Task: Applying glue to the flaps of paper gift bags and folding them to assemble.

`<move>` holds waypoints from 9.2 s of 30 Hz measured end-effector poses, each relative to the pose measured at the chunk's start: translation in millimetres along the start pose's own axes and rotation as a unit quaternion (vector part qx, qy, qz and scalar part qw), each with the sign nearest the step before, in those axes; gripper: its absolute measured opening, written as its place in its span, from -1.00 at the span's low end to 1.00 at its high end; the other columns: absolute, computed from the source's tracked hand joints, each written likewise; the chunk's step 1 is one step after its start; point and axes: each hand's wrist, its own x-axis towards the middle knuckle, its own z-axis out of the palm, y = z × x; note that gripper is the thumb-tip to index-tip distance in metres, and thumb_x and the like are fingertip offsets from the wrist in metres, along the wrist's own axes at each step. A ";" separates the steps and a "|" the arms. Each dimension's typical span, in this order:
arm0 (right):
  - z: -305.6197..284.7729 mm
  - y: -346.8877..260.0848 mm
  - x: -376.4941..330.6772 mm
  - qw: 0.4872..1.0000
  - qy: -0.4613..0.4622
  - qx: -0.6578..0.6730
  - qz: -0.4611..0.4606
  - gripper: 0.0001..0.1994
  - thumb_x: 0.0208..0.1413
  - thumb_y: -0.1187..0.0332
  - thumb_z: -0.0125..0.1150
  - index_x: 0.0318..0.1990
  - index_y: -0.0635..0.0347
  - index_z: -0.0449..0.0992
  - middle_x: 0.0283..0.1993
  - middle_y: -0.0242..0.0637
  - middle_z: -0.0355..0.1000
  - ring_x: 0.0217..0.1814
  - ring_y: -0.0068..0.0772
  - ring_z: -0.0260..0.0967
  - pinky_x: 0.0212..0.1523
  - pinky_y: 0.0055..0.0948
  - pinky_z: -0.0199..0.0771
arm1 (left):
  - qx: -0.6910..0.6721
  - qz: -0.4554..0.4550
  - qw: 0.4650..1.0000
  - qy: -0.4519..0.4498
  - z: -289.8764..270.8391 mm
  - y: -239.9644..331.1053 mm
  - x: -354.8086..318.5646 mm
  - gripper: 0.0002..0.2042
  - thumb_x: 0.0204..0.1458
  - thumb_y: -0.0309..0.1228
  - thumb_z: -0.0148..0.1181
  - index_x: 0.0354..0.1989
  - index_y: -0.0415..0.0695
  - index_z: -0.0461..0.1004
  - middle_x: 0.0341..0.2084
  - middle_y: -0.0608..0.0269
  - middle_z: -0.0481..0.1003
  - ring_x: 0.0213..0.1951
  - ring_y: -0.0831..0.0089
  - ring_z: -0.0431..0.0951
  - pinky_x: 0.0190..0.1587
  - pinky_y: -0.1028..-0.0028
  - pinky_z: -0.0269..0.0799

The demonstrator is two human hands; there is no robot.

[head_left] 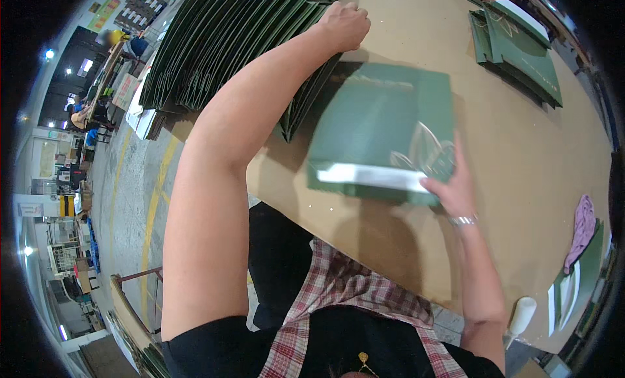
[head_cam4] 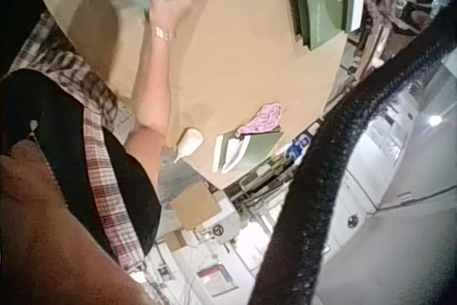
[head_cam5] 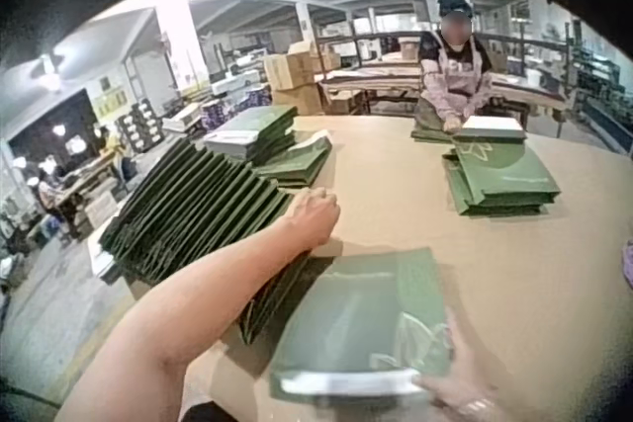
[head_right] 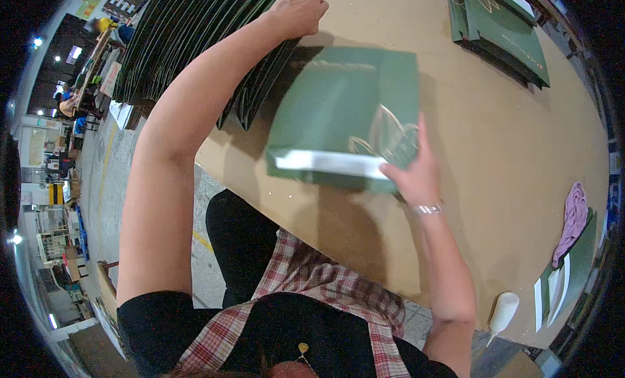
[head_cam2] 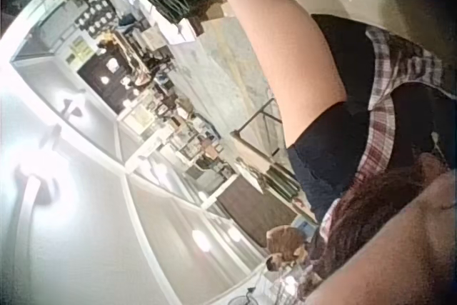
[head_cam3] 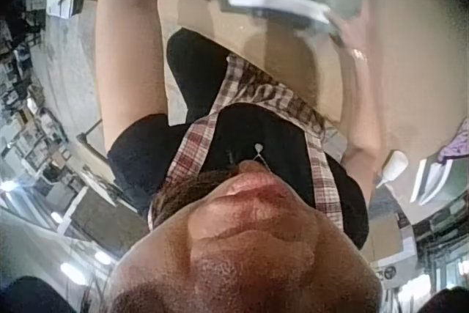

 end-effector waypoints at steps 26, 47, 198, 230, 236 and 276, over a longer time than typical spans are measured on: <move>178.6 -63.4 82.5 0.968 -0.236 -0.008 0.086 -0.07 0.21 0.11 0.01 0.31 0.63 -0.51 -0.46 0.07 0.51 -0.55 -0.10 0.51 -0.41 -0.27 0.57 | 0.071 0.033 0.996 -0.037 47.3 39.3 -1.9 -0.83 0.03 -0.35 0.05 -0.36 0.01 0.60 -0.32 0.35 0.52 -0.06 0.35 0.41 -0.04 0.30 0.27; -132.8 68.0 292.4 0.787 0.185 -0.576 -0.117 -0.66 0.24 0.26 -0.10 0.01 0.27 0.47 0.26 0.00 0.22 0.22 0.11 0.23 0.18 0.04 0.27 | -0.538 0.072 0.835 0.091 -37.5 204.3 -137.9 -0.53 -0.09 -0.38 0.22 0.08 -0.12 0.37 0.14 -0.02 0.28 0.22 -0.10 0.19 0.24 0.06 0.19; -51.2 -9.2 -202.9 0.880 0.297 -0.182 -0.321 -0.36 -0.23 0.48 0.53 0.04 0.26 0.28 -0.02 -0.14 0.31 -0.01 -0.24 0.35 -0.02 -0.30 0.39 | -0.706 -0.265 0.656 0.015 -73.1 262.3 -228.7 -0.83 -0.06 -0.45 0.27 -0.30 -0.21 0.63 -0.51 0.20 0.60 -0.47 0.54 0.55 -0.35 0.50 0.45; -127.4 10.5 -231.5 0.870 0.320 -0.244 -0.285 -0.40 -0.24 0.39 0.57 -0.01 0.22 0.36 -0.15 -0.21 0.37 -0.17 -0.29 0.37 -0.13 -0.36 0.41 | -0.688 -0.274 0.672 0.018 -77.1 264.0 -229.0 -0.86 0.04 -0.50 0.20 -0.27 -0.28 0.59 -0.54 0.37 0.53 -0.47 0.67 0.45 -0.37 0.59 0.36; -127.4 0.0 -237.4 0.858 0.371 -0.223 -0.277 -0.39 -0.20 0.43 0.53 0.03 0.24 0.31 -0.04 -0.21 0.28 -0.02 -0.33 0.30 -0.01 -0.35 0.35 | -0.659 -0.301 0.687 0.044 -69.2 267.7 -216.8 -0.86 0.00 -0.47 0.23 -0.27 -0.21 0.60 -0.52 0.28 0.55 -0.45 0.51 0.52 -0.33 0.51 0.42; -35.6 -30.6 -208.0 0.924 0.098 -0.198 -0.313 -0.46 -0.30 0.47 0.52 -0.07 0.20 0.42 -0.24 -0.15 0.42 -0.21 -0.16 0.40 -0.18 -0.31 0.41 | -0.519 -0.118 0.837 0.126 -84.0 279.9 -258.7 -0.84 -0.03 -0.29 0.28 -0.24 0.11 0.56 0.03 0.46 0.40 0.05 0.33 0.36 0.02 0.24 0.12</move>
